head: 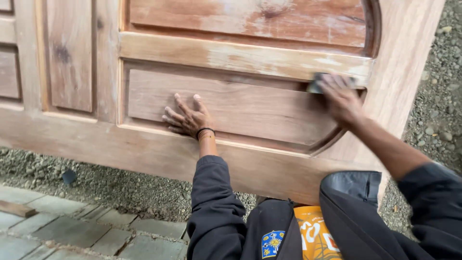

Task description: Sanding the surface of a wooden door using a sanding block

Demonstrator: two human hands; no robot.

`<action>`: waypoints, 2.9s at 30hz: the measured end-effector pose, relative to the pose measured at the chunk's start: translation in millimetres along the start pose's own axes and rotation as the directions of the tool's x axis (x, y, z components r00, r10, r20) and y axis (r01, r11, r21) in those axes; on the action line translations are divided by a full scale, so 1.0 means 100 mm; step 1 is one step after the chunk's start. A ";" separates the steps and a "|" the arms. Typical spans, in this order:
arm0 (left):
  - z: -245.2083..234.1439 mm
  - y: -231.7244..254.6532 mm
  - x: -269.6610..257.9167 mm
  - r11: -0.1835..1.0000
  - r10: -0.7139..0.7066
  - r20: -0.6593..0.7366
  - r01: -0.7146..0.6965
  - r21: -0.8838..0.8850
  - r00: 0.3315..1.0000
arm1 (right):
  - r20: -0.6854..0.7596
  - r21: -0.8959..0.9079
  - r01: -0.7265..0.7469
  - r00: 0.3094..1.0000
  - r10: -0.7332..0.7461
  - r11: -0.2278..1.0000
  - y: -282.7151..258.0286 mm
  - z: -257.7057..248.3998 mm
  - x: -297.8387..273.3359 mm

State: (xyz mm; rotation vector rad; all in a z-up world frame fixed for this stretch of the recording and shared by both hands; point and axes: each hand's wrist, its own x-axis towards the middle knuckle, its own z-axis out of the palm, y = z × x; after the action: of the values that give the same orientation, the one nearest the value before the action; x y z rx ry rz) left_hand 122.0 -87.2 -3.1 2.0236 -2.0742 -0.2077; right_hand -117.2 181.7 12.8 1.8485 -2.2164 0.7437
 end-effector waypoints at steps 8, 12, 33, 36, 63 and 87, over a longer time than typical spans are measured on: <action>0.03 -0.01 -0.01 0.999 0.019 -0.094 -0.017 0.027 0.995 | 0.031 0.213 0.136 0.989 -0.146 0.968 -0.44 0.61 1.03; 0.11 -0.01 -0.02 0.999 -0.026 -0.140 0.028 0.016 0.990 | 0.110 0.379 0.096 0.983 -0.147 0.921 0.05 -0.12 0.23; -0.16 -0.95 1.67 0.956 0.212 -0.148 -0.236 -0.171 0.966 | 0.070 0.227 0.199 0.973 -0.220 0.953 -1.94 2.69 3.34; 0.00 -1.26 2.34 0.956 0.232 -0.347 -0.278 -0.090 0.909 | 0.033 0.304 0.193 0.976 -0.213 0.933 -1.79 2.03 2.91; -0.04 -1.21 2.58 0.992 0.125 -0.182 -0.117 0.055 0.975 | 0.201 0.106 -0.096 0.977 0.073 0.990 -1.75 1.67 2.37; -0.03 -1.23 2.58 0.979 0.204 -0.271 -0.200 0.043 0.941 | -0.179 0.220 0.069 0.983 -0.029 0.973 -2.22 2.49 3.52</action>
State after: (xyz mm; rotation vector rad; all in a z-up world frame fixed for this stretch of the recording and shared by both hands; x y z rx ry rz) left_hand 237.1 -348.5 -15.2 1.7158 -2.0884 0.1188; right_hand 63.4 -268.5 8.0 1.8450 -2.0414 1.1433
